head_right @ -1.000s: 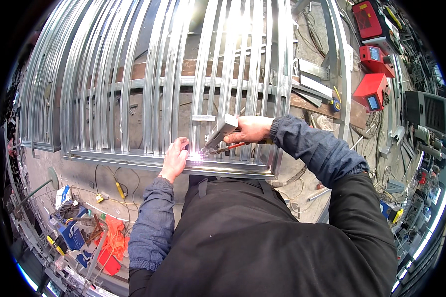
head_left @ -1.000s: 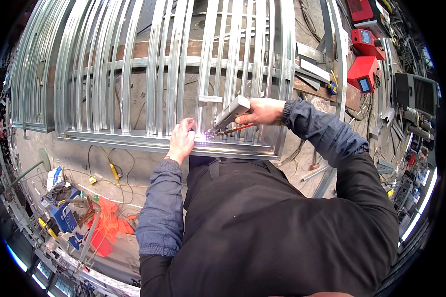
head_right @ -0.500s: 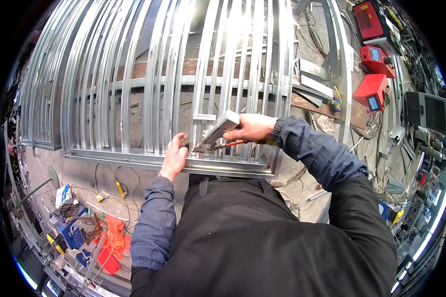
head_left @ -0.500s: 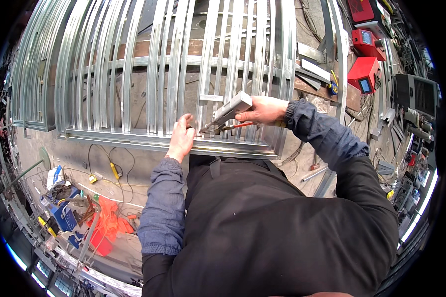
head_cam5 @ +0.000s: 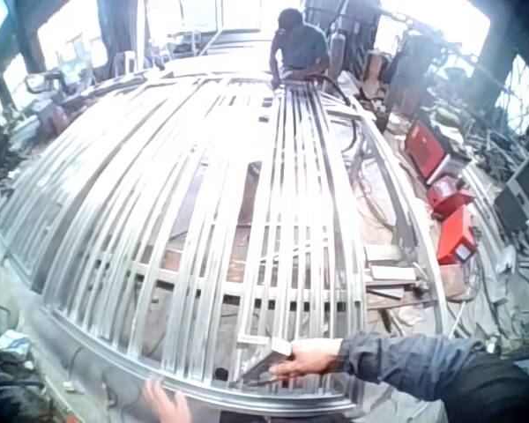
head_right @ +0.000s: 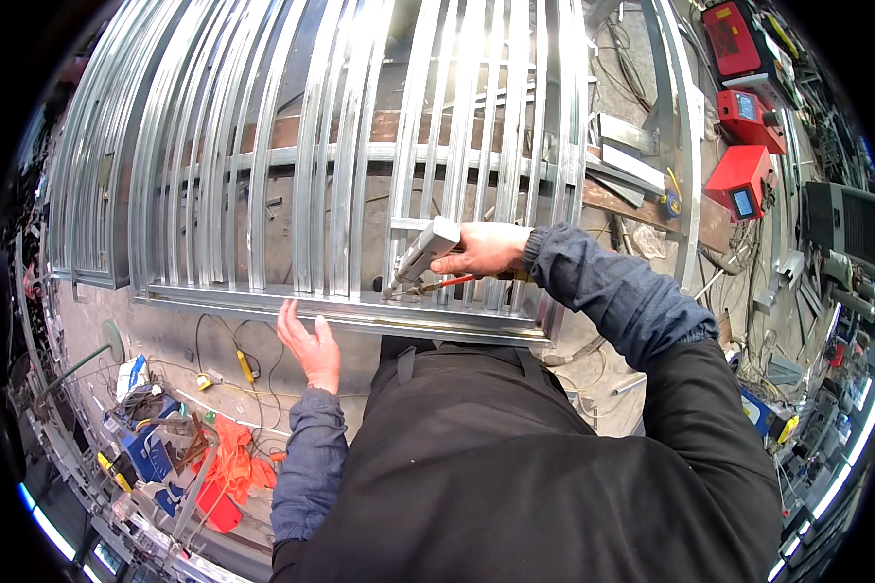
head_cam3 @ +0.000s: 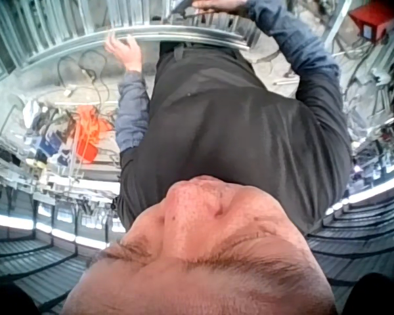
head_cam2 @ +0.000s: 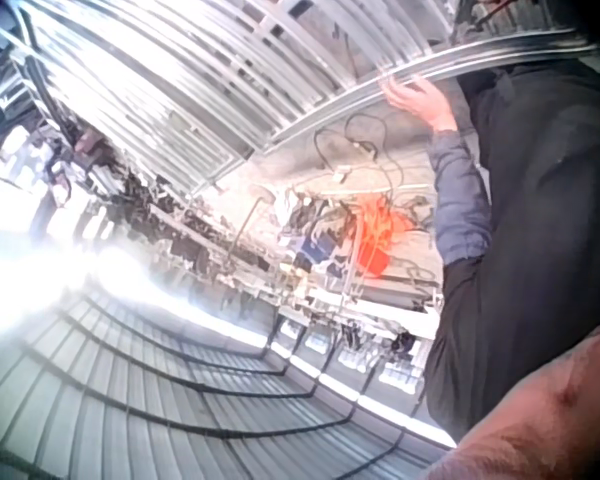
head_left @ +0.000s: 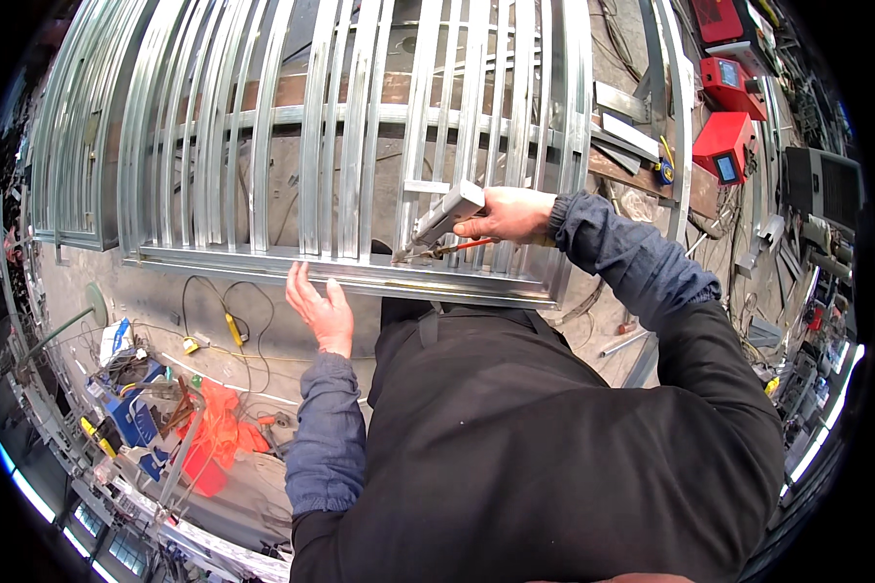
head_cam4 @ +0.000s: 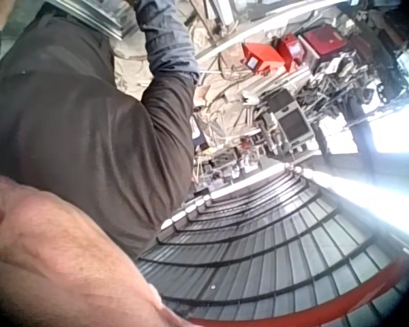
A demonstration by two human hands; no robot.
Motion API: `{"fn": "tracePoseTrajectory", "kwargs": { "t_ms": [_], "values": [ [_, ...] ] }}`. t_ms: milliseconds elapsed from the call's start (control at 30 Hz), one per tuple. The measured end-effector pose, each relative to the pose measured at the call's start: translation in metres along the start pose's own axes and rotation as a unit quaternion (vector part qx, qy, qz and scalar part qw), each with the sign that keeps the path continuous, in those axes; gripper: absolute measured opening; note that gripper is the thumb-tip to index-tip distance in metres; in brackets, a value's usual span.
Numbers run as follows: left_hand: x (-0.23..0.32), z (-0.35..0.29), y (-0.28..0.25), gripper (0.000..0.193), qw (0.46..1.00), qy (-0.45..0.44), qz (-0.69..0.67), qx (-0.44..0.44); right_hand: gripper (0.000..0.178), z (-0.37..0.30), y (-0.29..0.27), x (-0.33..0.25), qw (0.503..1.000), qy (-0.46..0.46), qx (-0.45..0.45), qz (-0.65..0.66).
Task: The person positions a metal bar onto a large metal frame and uses a handheld welding tool to tack weld the bar to the frame at multiple points. The person repeatedly aligns the bar and applies welds along the frame.
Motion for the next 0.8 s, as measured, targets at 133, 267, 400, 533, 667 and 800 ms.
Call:
{"fn": "tracePoseTrajectory", "kwargs": {
  "t_ms": [133, 267, 400, 533, 667, 800],
  "values": [
    [0.01, -0.023, 0.004, 0.061, 0.999, 0.008, 0.0, -0.046, 0.059, 0.002, 0.0, 0.003, 1.0, 0.01, 0.009, -0.01],
    [0.014, -0.047, 0.014, 0.064, 0.997, 0.011, -0.002, -0.079, 0.059, -0.006, -0.003, -0.007, 0.999, 0.037, -0.005, -0.021],
    [0.018, -0.061, 0.018, 0.068, 0.994, 0.025, -0.014, -0.104, 0.059, -0.007, -0.003, -0.008, 0.999, 0.035, -0.003, -0.029],
    [0.023, -0.064, 0.019, 0.069, 0.991, 0.028, -0.019, -0.126, 0.058, 0.001, 0.003, 0.004, 1.0, -0.017, 0.008, -0.01],
    [0.022, -0.068, 0.02, 0.069, 0.99, 0.036, -0.002, -0.139, 0.057, -0.005, 0.002, 0.0, 1.0, 0.002, 0.006, -0.012],
    [0.026, -0.072, 0.019, 0.07, 0.988, 0.053, 0.011, -0.145, 0.057, -0.007, 0.001, -0.003, 1.0, -0.007, 0.015, -0.018]
  ]
}}
Point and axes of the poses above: each hand's wrist, its own z-axis towards the middle knuckle, its own y-axis out of the palm, x = y × z, the point moved 10 cm from there along z, towards the middle knuckle, and after that the axes turned 12 degrees about x, right-handed, at the moved point
